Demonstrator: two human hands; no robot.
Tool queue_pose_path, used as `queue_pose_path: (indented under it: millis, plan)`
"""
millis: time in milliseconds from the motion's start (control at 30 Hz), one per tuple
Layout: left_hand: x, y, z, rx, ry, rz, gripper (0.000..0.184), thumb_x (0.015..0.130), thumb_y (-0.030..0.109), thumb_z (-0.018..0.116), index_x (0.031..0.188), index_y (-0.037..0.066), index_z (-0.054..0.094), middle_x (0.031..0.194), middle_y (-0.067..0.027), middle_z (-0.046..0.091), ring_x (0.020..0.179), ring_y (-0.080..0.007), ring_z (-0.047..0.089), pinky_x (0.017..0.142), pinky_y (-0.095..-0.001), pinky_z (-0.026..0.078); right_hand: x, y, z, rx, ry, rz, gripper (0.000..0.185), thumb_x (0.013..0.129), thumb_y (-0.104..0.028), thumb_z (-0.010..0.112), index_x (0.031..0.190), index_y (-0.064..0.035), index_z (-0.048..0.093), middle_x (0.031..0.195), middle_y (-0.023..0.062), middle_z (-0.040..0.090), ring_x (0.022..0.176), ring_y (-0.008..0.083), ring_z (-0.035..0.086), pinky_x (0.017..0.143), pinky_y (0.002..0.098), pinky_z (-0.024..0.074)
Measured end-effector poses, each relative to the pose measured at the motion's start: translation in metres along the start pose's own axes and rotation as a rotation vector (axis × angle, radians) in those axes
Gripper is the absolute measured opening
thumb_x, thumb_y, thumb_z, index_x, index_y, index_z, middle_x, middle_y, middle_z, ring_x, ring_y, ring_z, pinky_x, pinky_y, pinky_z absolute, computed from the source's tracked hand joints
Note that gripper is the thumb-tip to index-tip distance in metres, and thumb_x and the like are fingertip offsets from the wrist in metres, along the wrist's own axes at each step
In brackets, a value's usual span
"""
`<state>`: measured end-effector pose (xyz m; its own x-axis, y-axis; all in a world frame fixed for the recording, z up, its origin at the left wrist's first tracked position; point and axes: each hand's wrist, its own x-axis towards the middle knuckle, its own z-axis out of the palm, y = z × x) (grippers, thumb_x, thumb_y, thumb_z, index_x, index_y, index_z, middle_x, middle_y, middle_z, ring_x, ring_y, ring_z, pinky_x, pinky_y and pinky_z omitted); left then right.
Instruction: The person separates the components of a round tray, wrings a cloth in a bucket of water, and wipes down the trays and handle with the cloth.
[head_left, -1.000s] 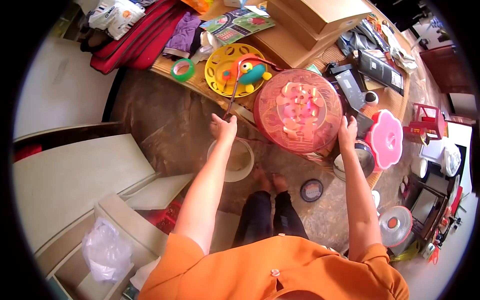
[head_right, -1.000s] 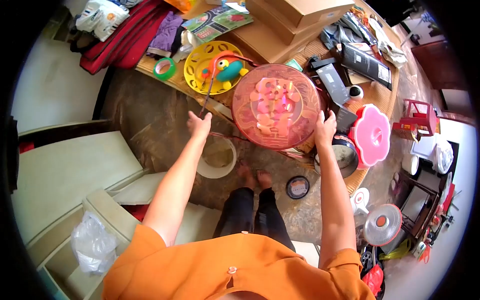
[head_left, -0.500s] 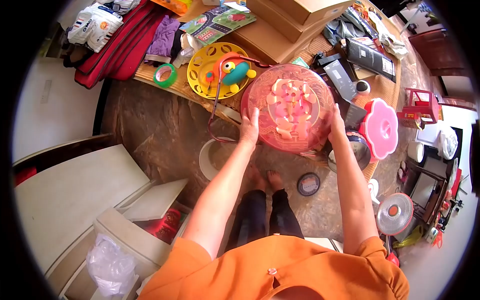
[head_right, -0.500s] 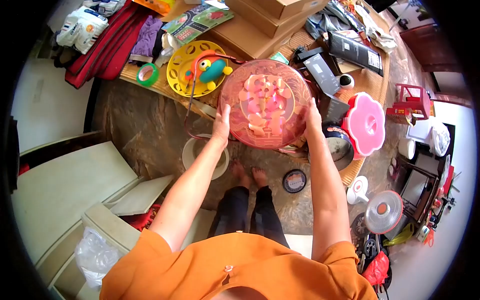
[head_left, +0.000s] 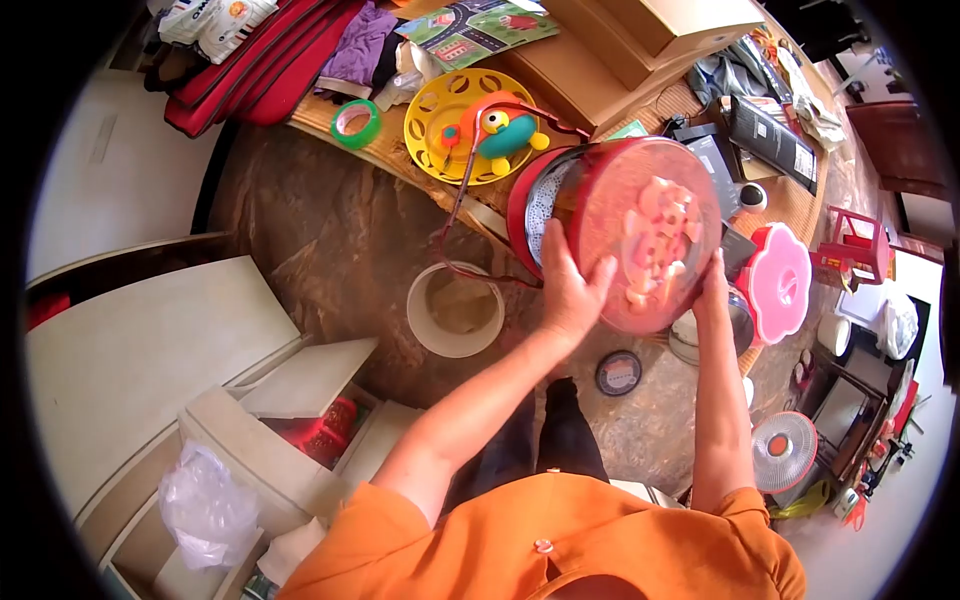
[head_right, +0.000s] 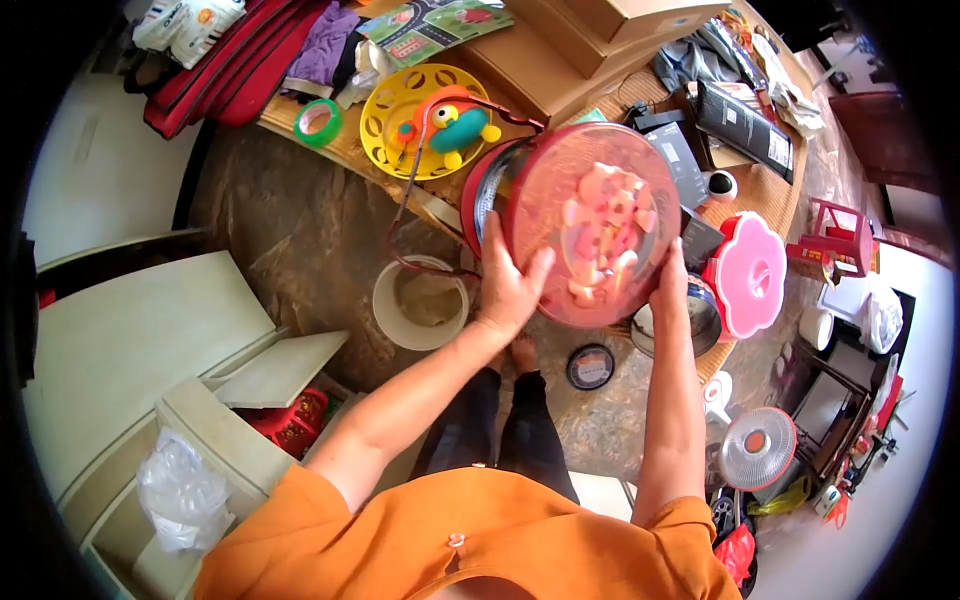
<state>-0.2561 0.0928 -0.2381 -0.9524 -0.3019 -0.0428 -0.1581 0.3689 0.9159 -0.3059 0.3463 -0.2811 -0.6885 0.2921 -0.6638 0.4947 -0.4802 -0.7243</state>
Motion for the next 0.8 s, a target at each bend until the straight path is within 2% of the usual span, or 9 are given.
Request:
queue_pose_path:
  millis: [33, 100, 267, 300, 333, 433, 533, 600, 800]
  plan:
    - [-0.006, 0.011, -0.001, -0.048, -0.018, 0.038, 0.082, 0.078, 0.029, 0.064, 0.134, -0.009, 0.018, 0.137, -0.0297, 0.023, 0.128, -0.0402, 0.023, 0.108, -0.0407, 0.017, -0.002, 0.0, -0.006, 0.035, -0.01, -0.037, 0.045, 0.093, -0.04, 0.039, 0.12, -0.006, 0.05, 0.119, 0.0061, 0.055, 0.108, 0.0216, 0.051, 0.096, 0.0347, 0.0373]
    - [-0.021, 0.023, 0.004, -0.014, -0.037, 0.122, 0.082, 0.077, 0.028, 0.064, 0.134, -0.008, 0.017, 0.137, -0.0305, 0.022, 0.128, -0.0426, 0.022, 0.107, -0.0444, 0.018, -0.003, -0.005, -0.028, 0.094, -0.031, -0.054, 0.047, 0.094, -0.04, 0.035, 0.125, -0.006, 0.046, 0.125, 0.0067, 0.051, 0.114, 0.0221, 0.048, 0.098, 0.0353, 0.0355]
    - [-0.051, 0.065, 0.002, -0.055, -0.136, 0.273, 0.083, 0.075, 0.028, 0.065, 0.136, -0.003, 0.018, 0.135, -0.0304, 0.023, 0.122, -0.0477, 0.025, 0.102, -0.0502, 0.022, -0.028, -0.022, -0.067, 0.168, -0.05, -0.136, 0.048, 0.095, -0.039, 0.028, 0.128, -0.0075, 0.041, 0.127, 0.0075, 0.048, 0.115, 0.0258, 0.046, 0.1, 0.0399, 0.0352]
    - [-0.056, 0.072, 0.001, -0.067, -0.169, 0.299, 0.084, 0.074, 0.03, 0.066, 0.136, -0.001, 0.018, 0.135, -0.0293, 0.023, 0.121, -0.0476, 0.027, 0.101, -0.0517, 0.024, -0.044, -0.027, -0.057, 0.141, 0.03, -0.144, 0.047, 0.095, -0.039, 0.028, 0.128, -0.008, 0.041, 0.126, 0.0077, 0.048, 0.115, 0.0256, 0.046, 0.1, 0.0398, 0.0358]
    - [-0.06, 0.078, -0.001, -0.072, -0.19, 0.331, 0.084, 0.076, 0.035, 0.065, 0.137, 0.001, 0.019, 0.136, -0.0278, 0.023, 0.12, -0.0461, 0.028, 0.1, -0.0514, 0.025, -0.061, -0.034, -0.044, 0.115, 0.109, -0.154, 0.047, 0.095, -0.039, 0.028, 0.128, -0.0084, 0.041, 0.126, 0.0079, 0.048, 0.114, 0.0254, 0.047, 0.099, 0.0397, 0.0364]
    - [-0.067, 0.095, -0.012, -0.135, -0.203, 0.415, 0.077, 0.079, 0.042, 0.062, 0.136, 0.003, 0.028, 0.135, -0.0242, 0.025, 0.12, -0.0419, 0.029, 0.099, -0.048, 0.027, -0.062, -0.032, -0.062, 0.106, 0.094, -0.237, 0.048, 0.094, -0.041, 0.028, 0.129, -0.0094, 0.04, 0.125, 0.0087, 0.048, 0.112, 0.0257, 0.048, 0.097, 0.0393, 0.0387]
    - [-0.064, 0.109, -0.023, -0.169, -0.227, 0.449, 0.074, 0.079, 0.043, 0.062, 0.135, 0.004, 0.033, 0.134, -0.023, 0.026, 0.12, -0.04, 0.03, 0.099, -0.0461, 0.027, -0.061, -0.029, -0.071, 0.086, 0.017, -0.23, 0.049, 0.095, -0.042, 0.027, 0.129, -0.0097, 0.039, 0.125, 0.009, 0.049, 0.111, 0.0264, 0.049, 0.095, 0.0394, 0.0411]
    - [-0.063, 0.12, -0.033, -0.188, -0.287, 0.449, 0.066, 0.079, 0.041, 0.063, 0.132, 0.008, 0.04, 0.133, -0.0232, 0.026, 0.12, -0.0382, 0.031, 0.099, -0.0439, 0.028, -0.047, -0.015, -0.091, 0.262, -0.113, -0.201, 0.05, 0.094, -0.045, 0.028, 0.129, -0.0099, 0.04, 0.124, 0.0091, 0.05, 0.11, 0.0264, 0.05, 0.094, 0.0411, 0.0424]
    - [-0.076, 0.148, -0.042, -0.169, -0.353, 0.589, 0.065, 0.071, 0.027, 0.073, 0.129, 0.015, 0.045, 0.13, -0.022, 0.03, 0.111, -0.034, 0.04, 0.094, -0.0404, 0.032, -0.087, -0.002, -0.059, 0.434, -0.167, -0.12, 0.051, 0.094, -0.045, 0.029, 0.128, -0.0091, 0.04, 0.123, 0.0096, 0.05, 0.11, 0.0263, 0.05, 0.093, 0.0415, 0.0426]
